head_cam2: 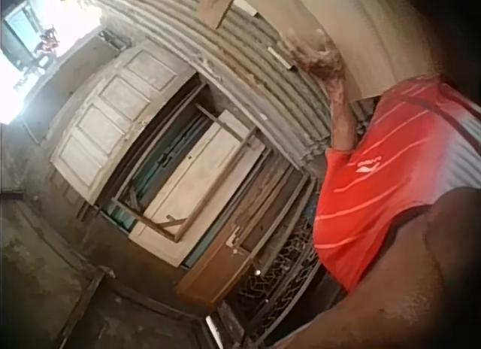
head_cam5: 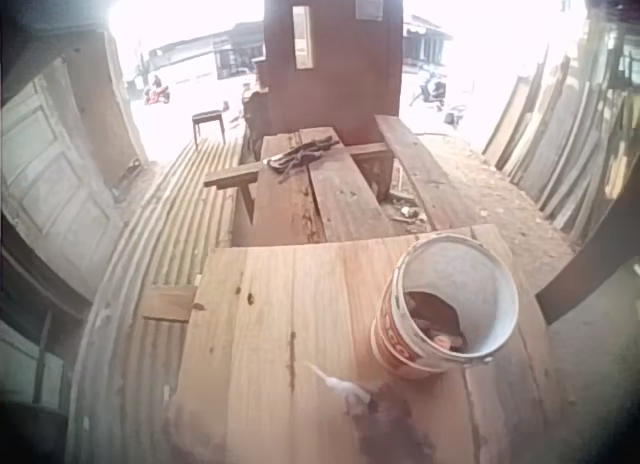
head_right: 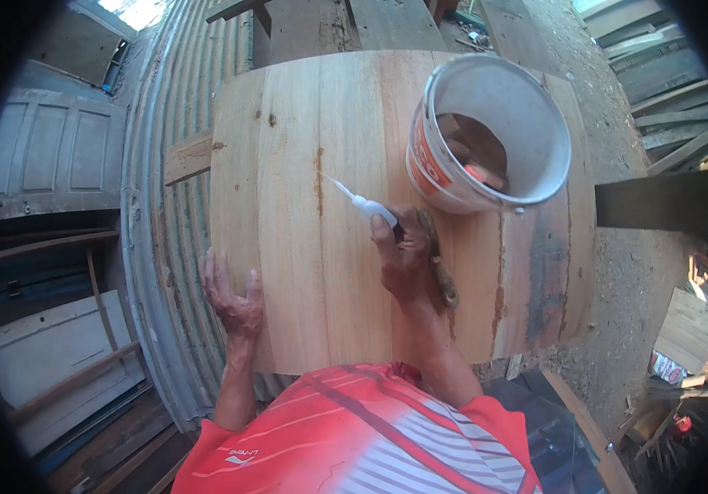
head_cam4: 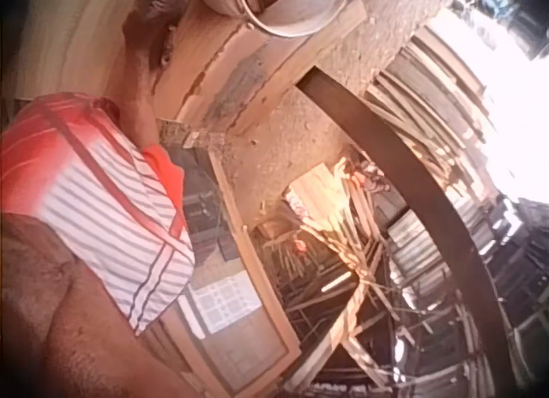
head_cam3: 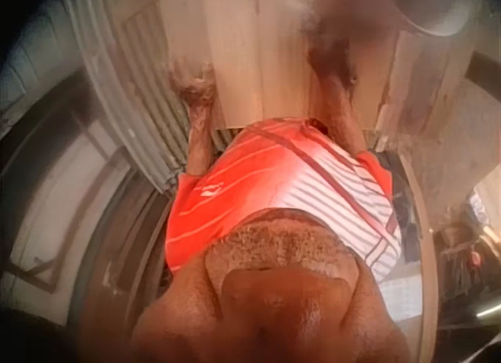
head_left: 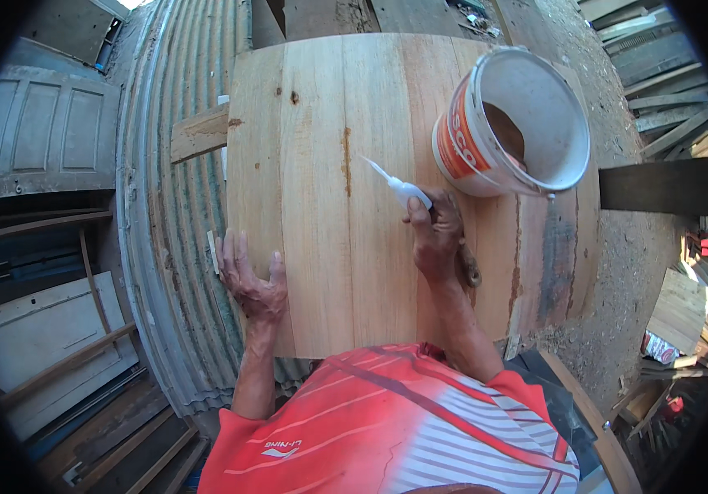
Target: The person applies adhesive and spreads it across a wooden board, then uses a scraper to fill a hole with a wood-based material.
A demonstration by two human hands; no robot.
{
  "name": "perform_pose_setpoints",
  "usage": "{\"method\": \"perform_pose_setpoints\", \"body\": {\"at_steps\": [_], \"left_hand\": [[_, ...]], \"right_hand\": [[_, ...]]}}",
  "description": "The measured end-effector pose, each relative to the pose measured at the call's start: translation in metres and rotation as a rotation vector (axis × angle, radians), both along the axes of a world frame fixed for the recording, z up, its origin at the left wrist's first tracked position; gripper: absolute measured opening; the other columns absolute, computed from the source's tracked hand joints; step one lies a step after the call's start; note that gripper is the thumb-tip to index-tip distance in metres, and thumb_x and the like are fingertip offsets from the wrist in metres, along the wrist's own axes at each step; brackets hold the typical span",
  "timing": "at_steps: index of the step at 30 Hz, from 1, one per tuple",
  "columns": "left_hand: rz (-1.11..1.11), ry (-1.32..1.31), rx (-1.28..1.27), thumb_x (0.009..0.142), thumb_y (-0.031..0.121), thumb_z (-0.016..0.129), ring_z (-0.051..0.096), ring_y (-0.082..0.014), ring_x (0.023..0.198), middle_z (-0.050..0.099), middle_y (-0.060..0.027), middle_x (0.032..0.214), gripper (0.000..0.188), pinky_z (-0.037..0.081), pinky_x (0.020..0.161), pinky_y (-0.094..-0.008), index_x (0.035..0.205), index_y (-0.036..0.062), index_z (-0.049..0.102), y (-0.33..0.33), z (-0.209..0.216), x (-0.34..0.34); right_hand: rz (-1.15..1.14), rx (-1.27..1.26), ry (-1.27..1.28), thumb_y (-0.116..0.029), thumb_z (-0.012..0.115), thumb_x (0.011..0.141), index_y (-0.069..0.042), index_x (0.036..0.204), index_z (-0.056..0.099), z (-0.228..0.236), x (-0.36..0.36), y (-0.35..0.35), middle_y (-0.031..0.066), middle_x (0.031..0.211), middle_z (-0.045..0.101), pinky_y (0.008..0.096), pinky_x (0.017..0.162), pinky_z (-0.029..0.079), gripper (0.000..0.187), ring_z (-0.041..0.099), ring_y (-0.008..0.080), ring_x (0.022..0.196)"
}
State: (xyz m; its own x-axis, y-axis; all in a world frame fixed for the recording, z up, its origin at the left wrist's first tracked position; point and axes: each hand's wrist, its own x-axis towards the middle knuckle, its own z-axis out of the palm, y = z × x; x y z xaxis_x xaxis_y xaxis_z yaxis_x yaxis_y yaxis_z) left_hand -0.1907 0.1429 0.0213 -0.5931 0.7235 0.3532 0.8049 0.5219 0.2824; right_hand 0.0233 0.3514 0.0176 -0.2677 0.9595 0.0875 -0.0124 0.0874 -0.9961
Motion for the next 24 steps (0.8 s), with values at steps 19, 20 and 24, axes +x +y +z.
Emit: {"method": "perform_pose_setpoints", "body": {"at_steps": [19, 20, 24], "left_hand": [[-0.215, -1.546, 0.511, 0.112, 0.035, 0.055, 0.071, -0.0233, 0.108, 0.07, -0.0186, 0.127, 0.036, 0.065, 0.077, -0.0335, 0.134, 0.0063, 0.059, 0.058, 0.022, 0.105], [-0.176, -1.507, 0.543, 0.111, 0.034, 0.058, 0.071, -0.0208, 0.107, 0.07, -0.0168, 0.125, 0.036, 0.064, 0.082, -0.032, 0.132, 0.0055, 0.06, 0.061, 0.019, 0.106], [-0.045, -1.331, 0.646, 0.108, 0.028, 0.064, 0.07, -0.0194, 0.109, 0.071, -0.0139, 0.122, 0.032, 0.061, 0.094, -0.0313, 0.127, 0.0025, 0.063, 0.089, 0.01, 0.124]], "right_hand": [[-0.462, 0.276, -0.051, -0.027, 0.068, 0.104, 0.003, 0.13, 0.062, 0.075, 0.109, 0.022, 0.0127, 0.113, 0.067, 0.0358, 0.09, 0.054, 0.04, 0.066, 0.0203, 0.104], [-0.504, 0.312, 0.03, -0.034, 0.068, 0.104, 0.003, 0.136, 0.058, 0.078, 0.119, 0.051, 0.0154, 0.121, 0.065, 0.037, 0.095, 0.053, 0.049, 0.065, 0.0224, 0.112], [-0.345, 0.186, 0.022, -0.054, 0.067, 0.1, 0.004, 0.146, 0.05, 0.096, 0.103, 0.106, 0.0233, 0.136, 0.06, 0.0423, 0.108, 0.047, 0.076, 0.059, 0.0314, 0.127]]}}
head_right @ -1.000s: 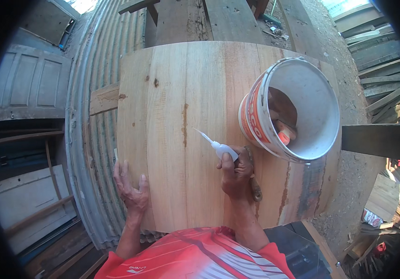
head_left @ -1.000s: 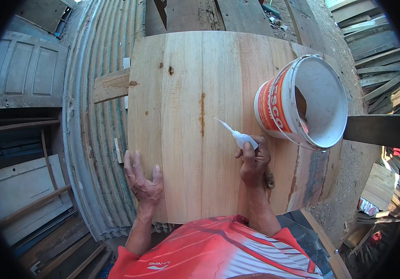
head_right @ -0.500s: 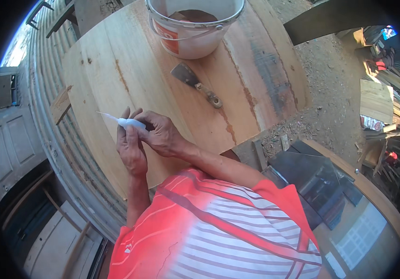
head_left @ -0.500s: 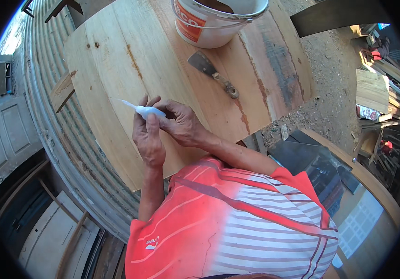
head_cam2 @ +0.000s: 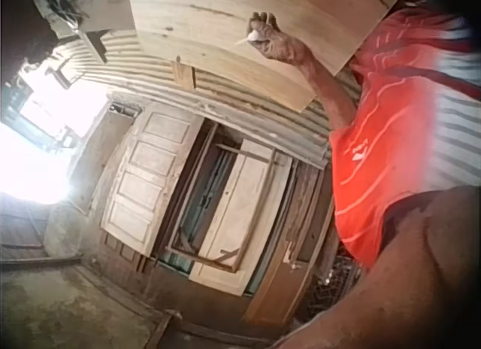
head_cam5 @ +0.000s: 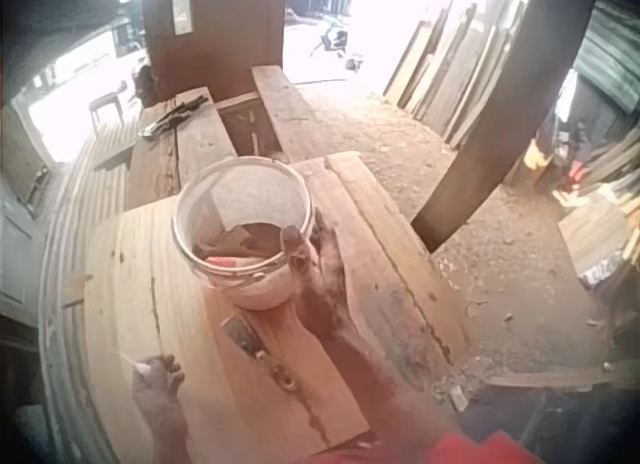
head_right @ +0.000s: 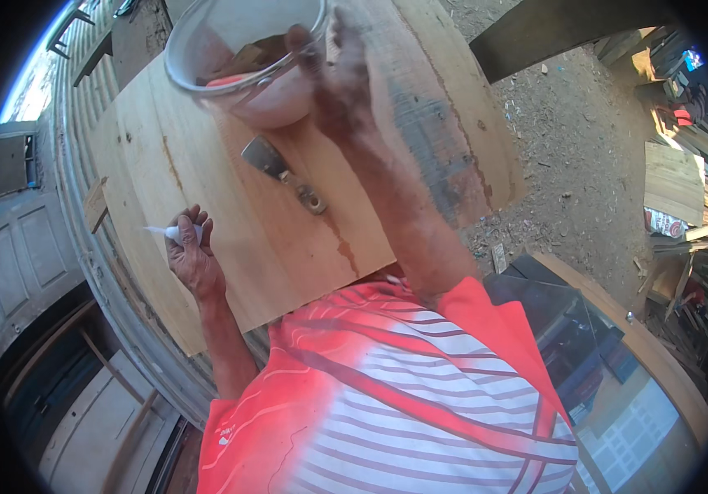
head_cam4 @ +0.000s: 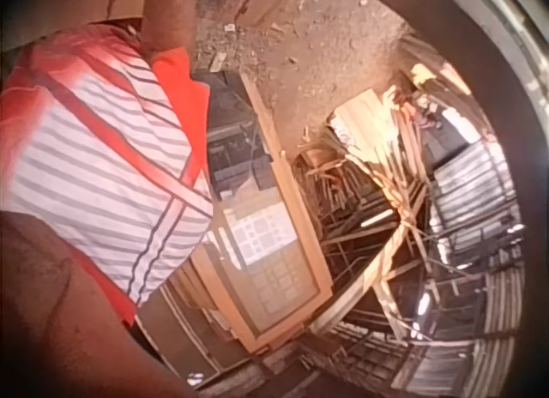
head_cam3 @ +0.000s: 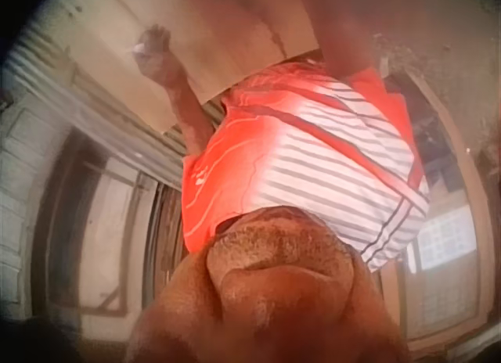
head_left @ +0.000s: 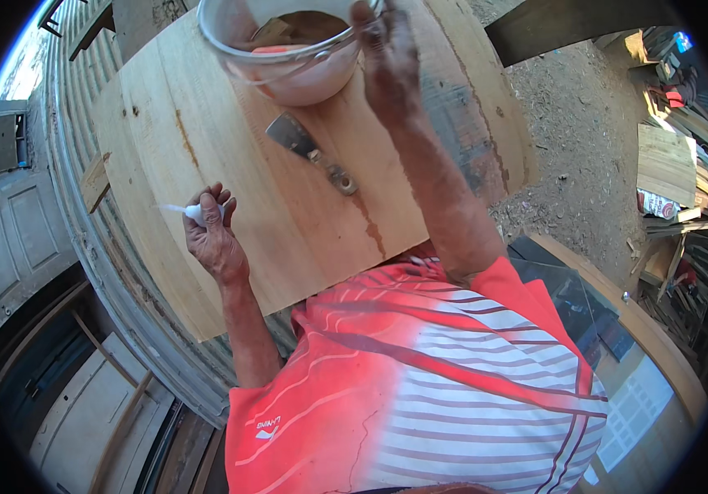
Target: The person applies adhesive and spreads it across a wooden board, then uses a scraper to fill a hole with a wood-based material.
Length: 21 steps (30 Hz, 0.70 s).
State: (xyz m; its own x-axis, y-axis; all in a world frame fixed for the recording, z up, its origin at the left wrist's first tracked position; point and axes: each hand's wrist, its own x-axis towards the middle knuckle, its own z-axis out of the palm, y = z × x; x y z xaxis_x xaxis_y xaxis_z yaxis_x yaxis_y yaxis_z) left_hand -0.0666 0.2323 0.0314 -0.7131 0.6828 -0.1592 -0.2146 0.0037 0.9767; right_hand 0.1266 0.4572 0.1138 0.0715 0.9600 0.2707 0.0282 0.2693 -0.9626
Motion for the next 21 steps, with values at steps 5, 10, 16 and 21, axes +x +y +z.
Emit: {"method": "perform_pose_setpoints", "body": {"at_steps": [5, 10, 16, 21], "left_hand": [[0.137, 0.092, 0.026, 0.109, 0.029, 0.063, 0.069, -0.0211, 0.113, 0.07, -0.013, 0.127, 0.032, 0.061, 0.097, -0.0361, 0.126, 0.0025, 0.063, 0.023, 0.007, 0.035], [0.183, 0.318, 0.037, 0.111, 0.037, 0.057, 0.06, -0.0262, 0.131, 0.063, -0.0126, 0.141, 0.044, 0.058, 0.104, -0.0425, 0.137, 0.0018, 0.059, 0.057, 0.046, 0.06], [0.156, 0.396, 0.126, 0.11, 0.037, 0.059, 0.059, -0.0242, 0.131, 0.061, -0.0118, 0.138, 0.046, 0.059, 0.103, -0.0443, 0.142, 0.0048, 0.055, 0.065, 0.068, 0.048], [0.322, 0.385, 0.197, 0.111, 0.031, 0.058, 0.065, -0.0185, 0.119, 0.065, -0.0091, 0.127, 0.032, 0.064, 0.095, -0.0431, 0.128, 0.004, 0.061, 0.04, 0.064, 0.042]], "right_hand": [[0.253, 0.051, -0.068, -0.048, 0.063, 0.099, 0.01, 0.147, 0.043, -0.006, 0.002, 0.028, 0.0306, 0.134, 0.057, 0.0506, 0.11, 0.045, 0.078, 0.054, 0.0405, 0.13], [0.338, -0.071, -0.091, -0.049, 0.063, 0.097, 0.01, 0.149, 0.041, 0.0, -0.004, 0.013, 0.0326, 0.139, 0.054, 0.0514, 0.113, 0.044, 0.081, 0.054, 0.0438, 0.132], [0.442, -0.139, -0.056, -0.038, 0.062, 0.095, 0.01, 0.147, 0.041, 0.013, -0.026, -0.017, 0.0348, 0.137, 0.053, 0.0533, 0.114, 0.043, 0.073, 0.052, 0.0473, 0.133], [0.468, -0.004, -0.079, -0.023, 0.059, 0.093, 0.008, 0.147, 0.04, 0.018, -0.038, -0.044, 0.0331, 0.132, 0.055, 0.0557, 0.111, 0.044, 0.065, 0.053, 0.0481, 0.126]]}}
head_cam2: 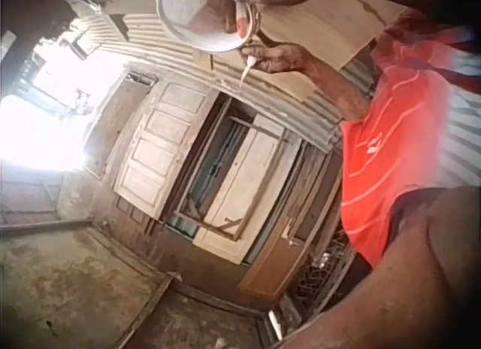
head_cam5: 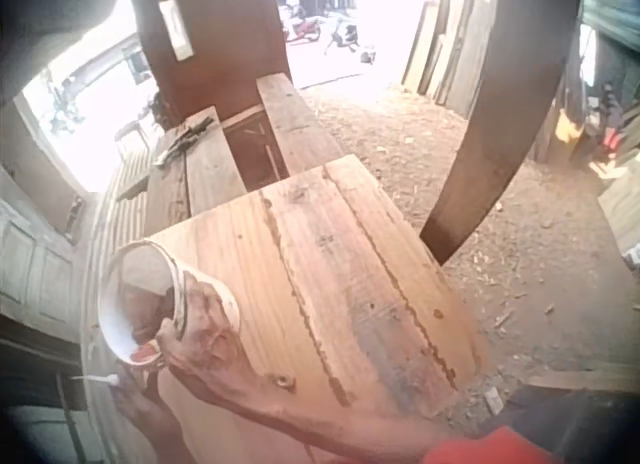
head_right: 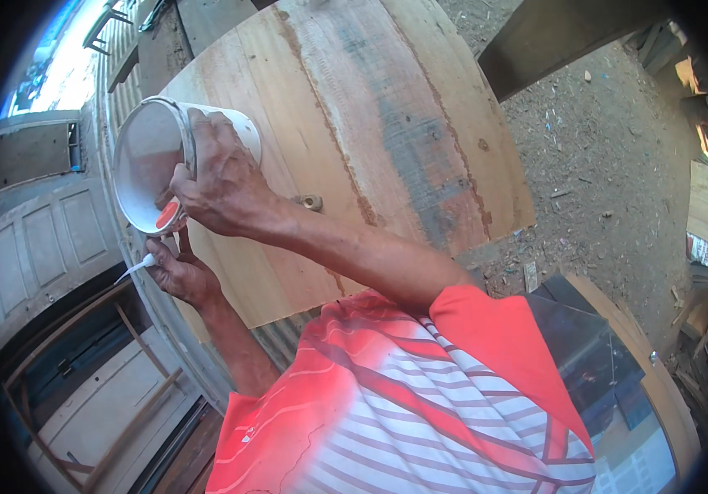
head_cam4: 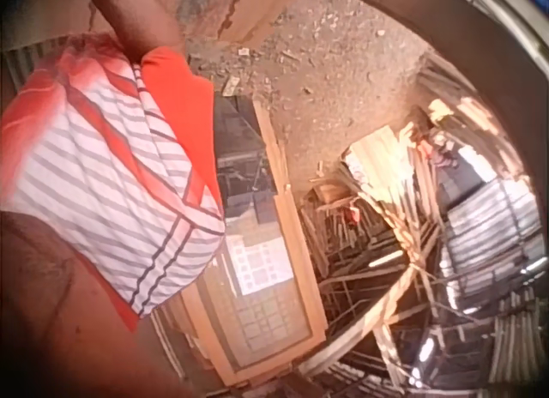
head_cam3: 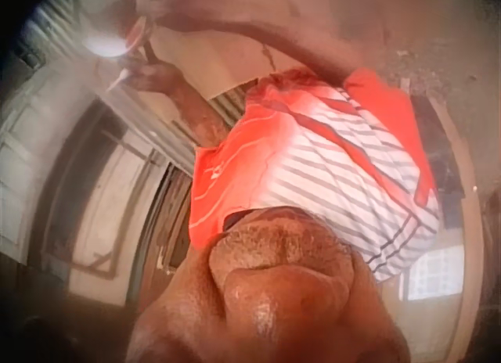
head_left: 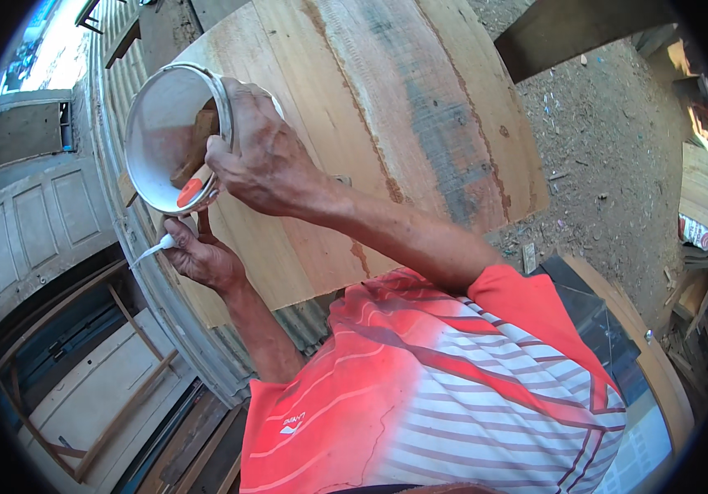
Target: The person applies adhesive and spreads it across a wooden board, then uses a scraper to fill a hole with a wood-based material.
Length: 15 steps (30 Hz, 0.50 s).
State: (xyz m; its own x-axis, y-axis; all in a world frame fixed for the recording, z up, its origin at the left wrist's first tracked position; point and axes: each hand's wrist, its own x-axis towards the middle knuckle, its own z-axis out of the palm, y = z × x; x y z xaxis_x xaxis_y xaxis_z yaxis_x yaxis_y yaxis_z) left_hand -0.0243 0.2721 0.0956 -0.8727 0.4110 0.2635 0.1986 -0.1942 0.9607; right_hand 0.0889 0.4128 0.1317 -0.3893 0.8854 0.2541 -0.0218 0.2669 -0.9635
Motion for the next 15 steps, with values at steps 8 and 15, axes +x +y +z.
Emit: {"method": "perform_pose_setpoints", "body": {"at_steps": [8, 15], "left_hand": [[0.04, -0.032, 0.053, 0.112, 0.029, 0.055, 0.066, -0.0211, 0.12, 0.066, -0.0103, 0.131, 0.034, 0.063, 0.096, -0.0411, 0.134, 0.0026, 0.06, -0.038, -0.018, -0.027], [0.061, 0.028, -0.139, 0.112, 0.029, 0.058, 0.068, -0.0164, 0.11, 0.07, -0.0089, 0.129, 0.035, 0.057, 0.091, -0.029, 0.131, 0.0002, 0.064, -0.061, -0.044, -0.033]], "right_hand": [[0.222, 0.036, -0.118, -0.027, 0.067, 0.094, 0.013, 0.14, 0.048, 0.013, -0.013, -0.007, 0.033, 0.129, 0.057, 0.0545, 0.109, 0.046, 0.064, 0.056, 0.0491, 0.124], [0.22, 0.761, -0.221, -0.014, 0.07, 0.096, -0.001, 0.106, 0.074, 0.074, -0.051, 0.038, 0.0186, 0.102, 0.071, 0.0457, 0.082, 0.055, 0.017, 0.07, 0.0386, 0.089]]}}
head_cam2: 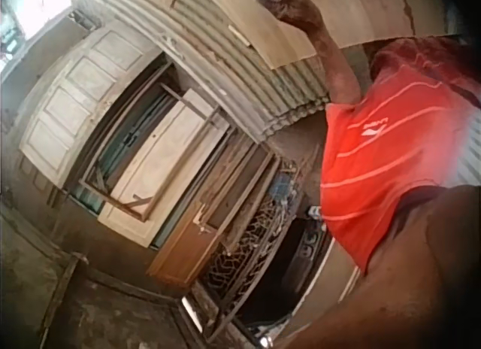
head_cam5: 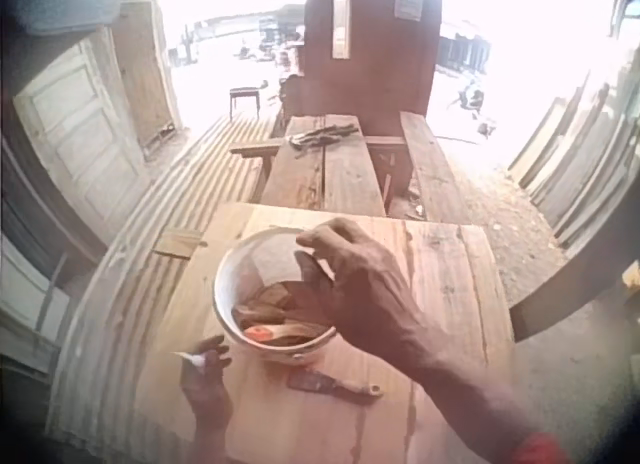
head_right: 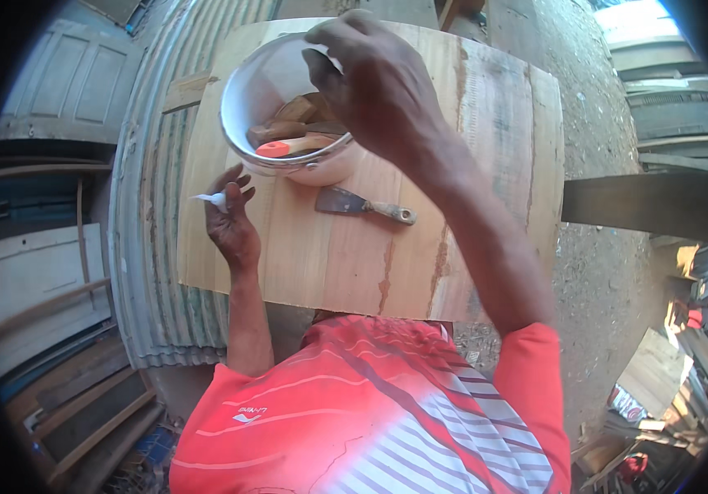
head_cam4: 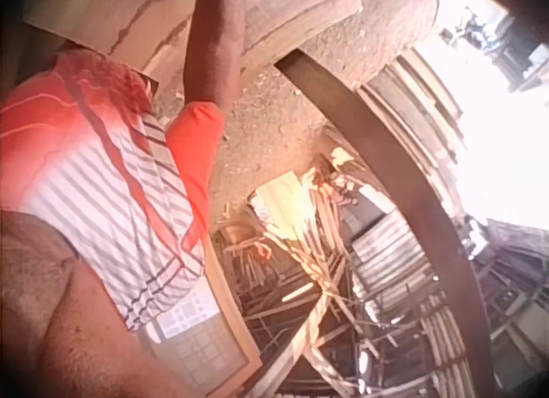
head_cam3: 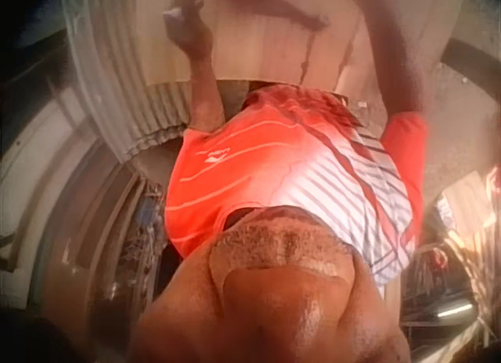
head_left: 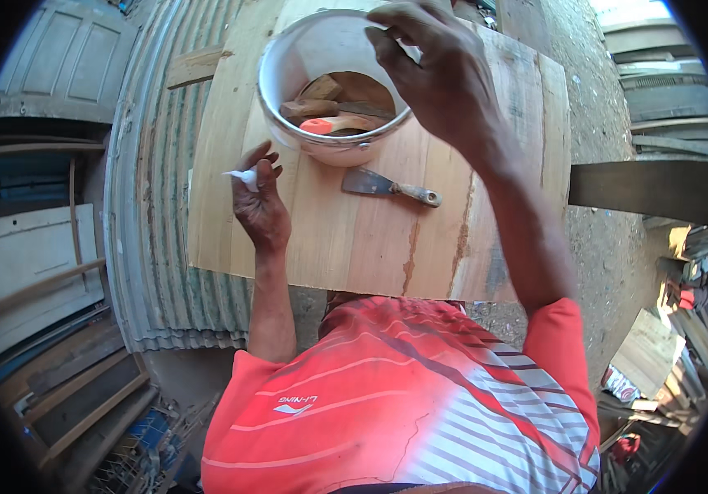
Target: The person applies adhesive and spreads it across a wooden board, then uses a scraper to fill a hole with a wood-based material.
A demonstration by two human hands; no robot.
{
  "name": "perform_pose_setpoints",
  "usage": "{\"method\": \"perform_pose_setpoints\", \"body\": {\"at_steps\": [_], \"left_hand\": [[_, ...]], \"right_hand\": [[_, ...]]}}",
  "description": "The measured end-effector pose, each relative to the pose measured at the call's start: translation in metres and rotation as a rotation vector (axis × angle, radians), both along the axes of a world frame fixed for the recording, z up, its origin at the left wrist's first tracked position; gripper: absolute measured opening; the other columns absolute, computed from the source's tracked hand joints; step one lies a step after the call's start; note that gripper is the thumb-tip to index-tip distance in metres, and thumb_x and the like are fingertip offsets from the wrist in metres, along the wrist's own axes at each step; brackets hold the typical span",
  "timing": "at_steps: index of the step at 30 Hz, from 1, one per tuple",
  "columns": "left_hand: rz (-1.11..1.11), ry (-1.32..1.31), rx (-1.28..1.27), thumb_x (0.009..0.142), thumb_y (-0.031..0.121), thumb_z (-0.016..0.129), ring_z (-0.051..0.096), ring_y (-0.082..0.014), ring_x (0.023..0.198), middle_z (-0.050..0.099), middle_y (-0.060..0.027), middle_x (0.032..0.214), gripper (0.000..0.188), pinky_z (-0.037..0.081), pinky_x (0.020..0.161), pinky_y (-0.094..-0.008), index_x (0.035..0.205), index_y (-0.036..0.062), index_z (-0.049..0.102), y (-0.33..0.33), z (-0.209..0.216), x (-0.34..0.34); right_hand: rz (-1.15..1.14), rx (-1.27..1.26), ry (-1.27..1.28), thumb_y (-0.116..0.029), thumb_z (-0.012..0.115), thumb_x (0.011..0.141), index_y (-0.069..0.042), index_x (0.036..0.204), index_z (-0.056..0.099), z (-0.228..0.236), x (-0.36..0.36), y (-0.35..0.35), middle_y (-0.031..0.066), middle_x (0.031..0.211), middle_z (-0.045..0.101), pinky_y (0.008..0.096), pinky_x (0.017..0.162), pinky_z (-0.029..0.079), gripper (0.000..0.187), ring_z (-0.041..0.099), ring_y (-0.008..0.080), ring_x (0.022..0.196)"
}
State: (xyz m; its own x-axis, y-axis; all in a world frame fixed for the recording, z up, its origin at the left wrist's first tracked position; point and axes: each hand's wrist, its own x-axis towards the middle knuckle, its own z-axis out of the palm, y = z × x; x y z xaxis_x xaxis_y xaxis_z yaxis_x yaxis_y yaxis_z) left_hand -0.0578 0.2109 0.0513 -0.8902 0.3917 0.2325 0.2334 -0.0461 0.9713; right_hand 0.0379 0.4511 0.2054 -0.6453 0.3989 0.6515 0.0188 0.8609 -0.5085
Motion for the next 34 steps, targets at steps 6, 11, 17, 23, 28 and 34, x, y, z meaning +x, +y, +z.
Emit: {"method": "perform_pose_setpoints", "body": {"at_steps": [6, 11, 17, 23, 28, 34], "left_hand": [[-0.009, -0.029, -0.095, 0.11, 0.029, 0.063, 0.065, -0.012, 0.112, 0.073, -0.0047, 0.124, 0.033, 0.052, 0.096, -0.0289, 0.13, 0.0047, 0.067, -0.005, -0.045, 0.003], [0.012, 0.02, -0.151, 0.109, 0.027, 0.064, 0.068, -0.0146, 0.109, 0.075, -0.0071, 0.122, 0.031, 0.054, 0.095, -0.0311, 0.127, 0.0026, 0.068, -0.004, -0.049, 0.009], [0.042, 0.097, -0.192, 0.109, 0.028, 0.063, 0.072, -0.0203, 0.108, 0.076, -0.0108, 0.119, 0.031, 0.056, 0.092, -0.0334, 0.126, 0.0023, 0.068, 0.001, -0.045, 0.012], [0.075, 0.209, -0.273, 0.106, 0.026, 0.069, 0.074, -0.0269, 0.097, 0.075, -0.0153, 0.108, 0.029, 0.059, 0.082, -0.0383, 0.123, 0.0016, 0.069, -0.001, -0.043, 0.01], [0.071, 0.131, -0.332, 0.107, 0.028, 0.067, 0.073, -0.0229, 0.093, 0.075, -0.012, 0.105, 0.029, 0.057, 0.081, -0.0346, 0.122, 0.0027, 0.07, -0.002, -0.043, 0.008], [0.121, 0.268, -0.366, 0.103, 0.023, 0.071, 0.073, -0.0307, 0.094, 0.074, -0.0157, 0.105, 0.024, 0.056, 0.081, -0.0417, 0.118, 0.0045, 0.071, 0.017, -0.055, -0.041]], "right_hand": [[0.546, 0.445, -1.2, -0.012, 0.073, 0.084, 0.004, 0.093, 0.079, -0.023, -0.117, 0.061, 0.0234, 0.091, 0.073, 0.0458, 0.075, 0.056, 0.02, 0.072, 0.0356, 0.086], [0.492, 0.722, -1.571, -0.015, 0.073, 0.088, -0.003, 0.106, 0.08, -0.071, -0.145, 0.042, 0.02, 0.104, 0.077, 0.047, 0.077, 0.058, 0.023, 0.074, 0.0354, 0.097], [0.428, 0.358, -1.616, -0.021, 0.06, 0.099, -0.009, 0.127, 0.074, -0.089, -0.132, 0.04, 0.0146, 0.122, 0.076, 0.0474, 0.098, 0.054, 0.034, 0.072, 0.0328, 0.112], [0.518, 0.387, -1.535, -0.017, 0.063, 0.096, -0.006, 0.124, 0.075, -0.073, -0.128, 0.03, 0.0155, 0.117, 0.077, 0.0457, 0.095, 0.054, 0.033, 0.072, 0.0327, 0.109], [0.716, 0.808, -1.101, 0.003, 0.067, 0.082, -0.001, 0.104, 0.076, -0.034, -0.15, 0.044, 0.0149, 0.083, 0.074, 0.0454, 0.072, 0.057, 0.024, 0.071, 0.0298, 0.078], [0.247, 0.203, -1.031, -0.01, 0.07, 0.085, -0.001, 0.095, 0.075, 0.132, -0.065, 0.075, 0.0108, 0.085, 0.075, 0.0353, 0.066, 0.056, 0.014, 0.069, 0.02, 0.07]]}}
